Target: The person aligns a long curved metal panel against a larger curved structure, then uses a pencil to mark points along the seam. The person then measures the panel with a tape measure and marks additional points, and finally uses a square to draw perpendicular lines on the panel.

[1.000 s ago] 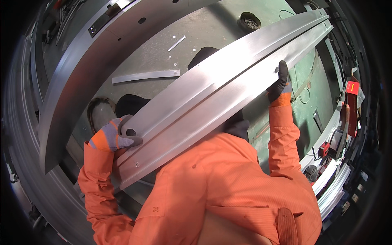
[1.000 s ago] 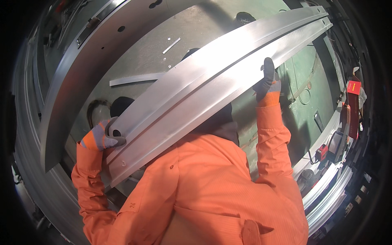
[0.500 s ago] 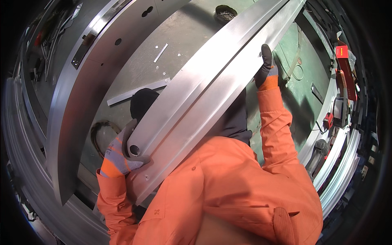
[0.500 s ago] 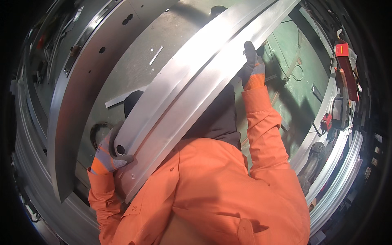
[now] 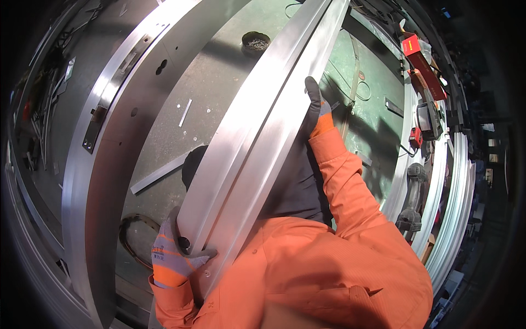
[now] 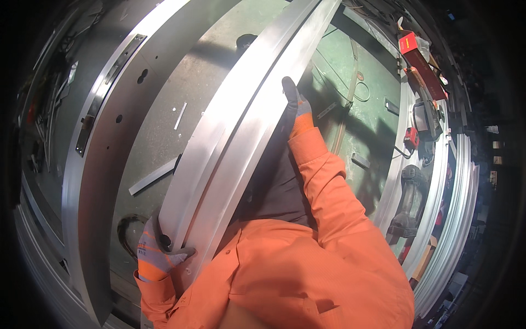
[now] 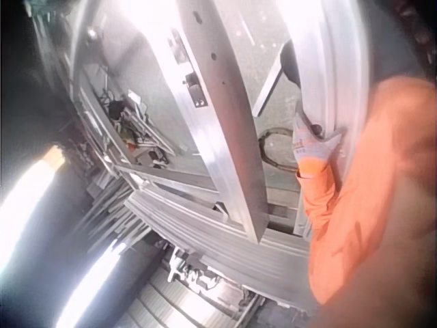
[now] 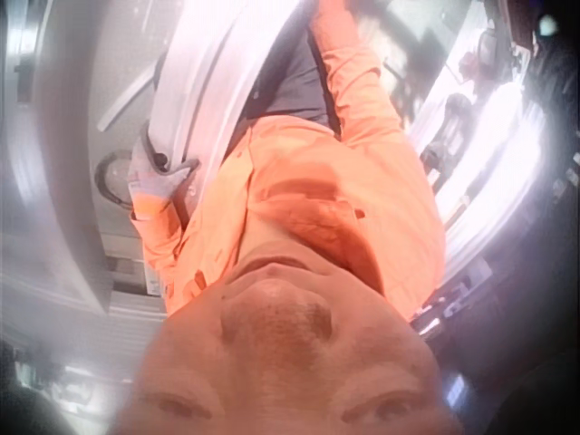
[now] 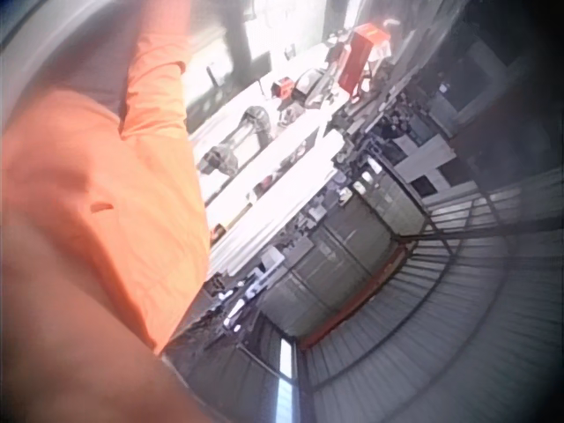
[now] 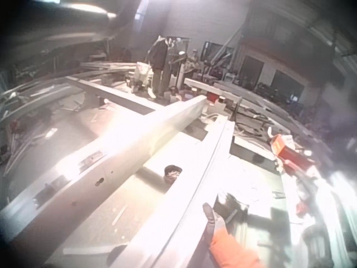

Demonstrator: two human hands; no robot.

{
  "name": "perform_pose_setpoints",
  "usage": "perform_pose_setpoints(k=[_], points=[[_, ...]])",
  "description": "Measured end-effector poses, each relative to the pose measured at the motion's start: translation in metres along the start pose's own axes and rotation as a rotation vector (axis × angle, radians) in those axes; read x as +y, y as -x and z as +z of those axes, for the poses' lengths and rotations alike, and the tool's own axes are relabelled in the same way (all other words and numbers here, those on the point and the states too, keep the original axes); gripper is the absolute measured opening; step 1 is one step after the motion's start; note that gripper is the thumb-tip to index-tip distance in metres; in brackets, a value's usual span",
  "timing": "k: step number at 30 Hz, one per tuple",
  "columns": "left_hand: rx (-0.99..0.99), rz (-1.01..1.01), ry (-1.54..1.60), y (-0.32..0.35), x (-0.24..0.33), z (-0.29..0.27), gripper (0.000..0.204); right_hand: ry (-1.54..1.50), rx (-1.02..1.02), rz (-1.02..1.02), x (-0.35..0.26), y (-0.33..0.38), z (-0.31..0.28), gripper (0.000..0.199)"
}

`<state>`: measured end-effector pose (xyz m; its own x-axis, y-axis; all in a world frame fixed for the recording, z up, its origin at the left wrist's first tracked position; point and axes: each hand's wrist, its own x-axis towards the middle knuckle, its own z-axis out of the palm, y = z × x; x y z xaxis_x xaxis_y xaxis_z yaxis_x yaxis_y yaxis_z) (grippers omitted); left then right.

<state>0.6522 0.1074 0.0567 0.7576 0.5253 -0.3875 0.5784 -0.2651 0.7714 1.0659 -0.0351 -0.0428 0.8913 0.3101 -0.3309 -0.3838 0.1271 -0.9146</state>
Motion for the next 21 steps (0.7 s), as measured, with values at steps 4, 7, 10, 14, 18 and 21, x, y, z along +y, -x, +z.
perform_pose_setpoints(k=[4,7,10,14,18,21], points=[[-0.022,0.048,0.027,0.000,-0.007,0.003,0.107,0.181,0.076,-0.048,0.004,-0.012,-0.004,0.059],[-0.031,-0.004,0.042,0.000,-0.007,0.001,0.110,0.308,0.101,-0.004,0.002,-0.011,-0.010,0.060],[-0.018,0.062,-0.034,0.000,-0.012,-0.001,0.110,0.342,0.134,-0.154,0.013,-0.023,-0.012,0.061],[-0.121,-0.223,-0.014,-0.001,0.014,-0.011,0.107,0.294,0.128,-0.083,-0.011,0.009,0.004,0.062],[0.026,0.054,-0.061,0.001,-0.002,-0.001,0.101,0.448,0.180,-0.269,0.011,-0.019,-0.025,0.055],[-0.011,0.035,-0.013,-0.001,0.000,-0.001,0.097,-0.147,0.163,-0.101,0.044,-0.049,-0.040,0.039]])
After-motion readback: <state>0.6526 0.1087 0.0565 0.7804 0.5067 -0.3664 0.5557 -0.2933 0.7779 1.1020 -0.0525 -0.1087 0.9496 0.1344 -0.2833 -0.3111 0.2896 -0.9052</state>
